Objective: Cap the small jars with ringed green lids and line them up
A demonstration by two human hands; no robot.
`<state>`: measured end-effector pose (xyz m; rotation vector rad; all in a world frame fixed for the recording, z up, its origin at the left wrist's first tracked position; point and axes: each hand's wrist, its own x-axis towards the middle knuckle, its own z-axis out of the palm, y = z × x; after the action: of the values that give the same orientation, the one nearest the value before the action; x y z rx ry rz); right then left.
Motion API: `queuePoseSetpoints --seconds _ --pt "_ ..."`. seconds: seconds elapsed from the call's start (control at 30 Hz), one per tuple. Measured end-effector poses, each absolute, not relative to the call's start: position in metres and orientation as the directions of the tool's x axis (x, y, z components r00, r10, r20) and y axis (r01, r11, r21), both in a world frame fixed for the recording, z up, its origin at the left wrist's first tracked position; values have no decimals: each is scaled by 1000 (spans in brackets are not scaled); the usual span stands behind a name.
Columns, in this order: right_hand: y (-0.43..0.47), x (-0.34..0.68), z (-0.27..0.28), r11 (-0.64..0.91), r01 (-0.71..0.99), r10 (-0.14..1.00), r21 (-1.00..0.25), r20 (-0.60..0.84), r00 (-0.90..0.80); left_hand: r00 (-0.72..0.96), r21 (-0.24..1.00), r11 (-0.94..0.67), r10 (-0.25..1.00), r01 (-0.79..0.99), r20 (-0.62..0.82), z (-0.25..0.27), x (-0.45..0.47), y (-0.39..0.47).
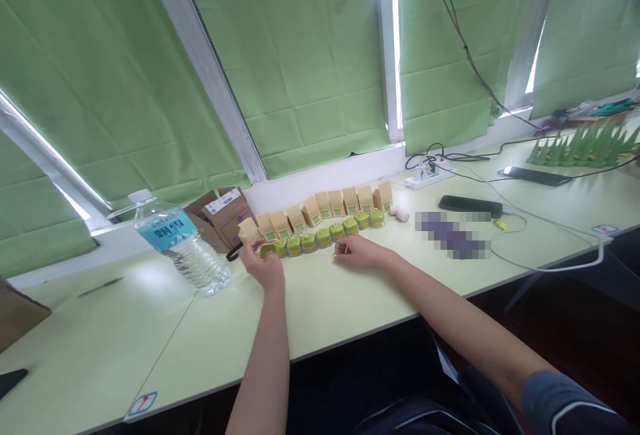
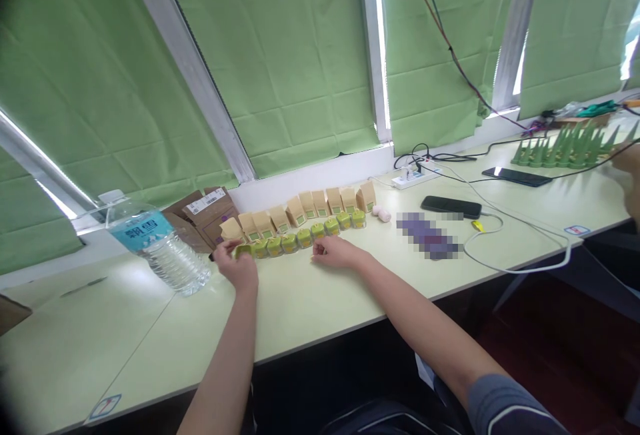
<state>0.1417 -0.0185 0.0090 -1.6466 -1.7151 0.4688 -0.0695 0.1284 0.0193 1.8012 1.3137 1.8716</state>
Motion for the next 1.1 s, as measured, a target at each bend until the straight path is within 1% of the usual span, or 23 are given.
queuePoseSetpoints --seconds 0.03,0.07,0.13,0.17,0.23,0.3,0.37,0.47,0.5,0.57,0.63,0.73,0.8,0.87,0.93,1.1 --pt "-19 141 10 139 708 964 -692 259 64 -106 711 -635 719 301 687 17 -60 122" --pt "-19 140 10 156 699 957 -698 281 67 24 721 -665 739 195 674 13 -50 116" --pt "-19 139 12 207 663 946 -720 320 52 279 761 -647 741 50 611 7 -35 104" --pt "-20 138 12 240 634 943 -735 332 28 384 773 -634 722 33 576 4 -29 99" --pt "-20 136 12 299 566 939 -768 341 -34 543 783 -619 680 64 493 -1 -22 92" --pt "-19 135 10 322 525 941 -788 329 -83 636 809 -580 660 92 400 -4 -19 89" --pt "-17 135 8 310 531 947 -789 308 -94 682 879 -472 666 72 302 -5 -19 89" --pt "-16 136 7 276 582 952 -765 301 -55 731 968 -251 664 20 157 -3 -21 90" --pt "-16 137 7 265 601 952 -754 304 -37 745 979 -202 655 13 125 -2 -23 90" --pt "-16 139 8 242 642 950 -728 312 -4 767 985 -173 633 12 102 0 -25 89" --pt "-15 141 8 215 680 945 -701 324 35 778 972 -235 612 3 146 1 -26 89" --pt "-13 143 7 153 730 933 -667 341 115 785 903 -431 557 -8 272 0 -26 89" --pt "-12 144 6 112 743 925 -660 343 165 790 864 -504 529 0 309 -2 -25 89" --pt "-10 145 4 93 741 914 -665 352 201 787 858 -513 537 18 305 -4 -24 89" --pt "-9 145 3 107 732 903 -672 375 212 759 859 -511 571 32 311 -5 -23 89" --pt "-7 144 1 221 699 886 -680 440 148 682 823 -566 618 41 391 -4 -22 88"
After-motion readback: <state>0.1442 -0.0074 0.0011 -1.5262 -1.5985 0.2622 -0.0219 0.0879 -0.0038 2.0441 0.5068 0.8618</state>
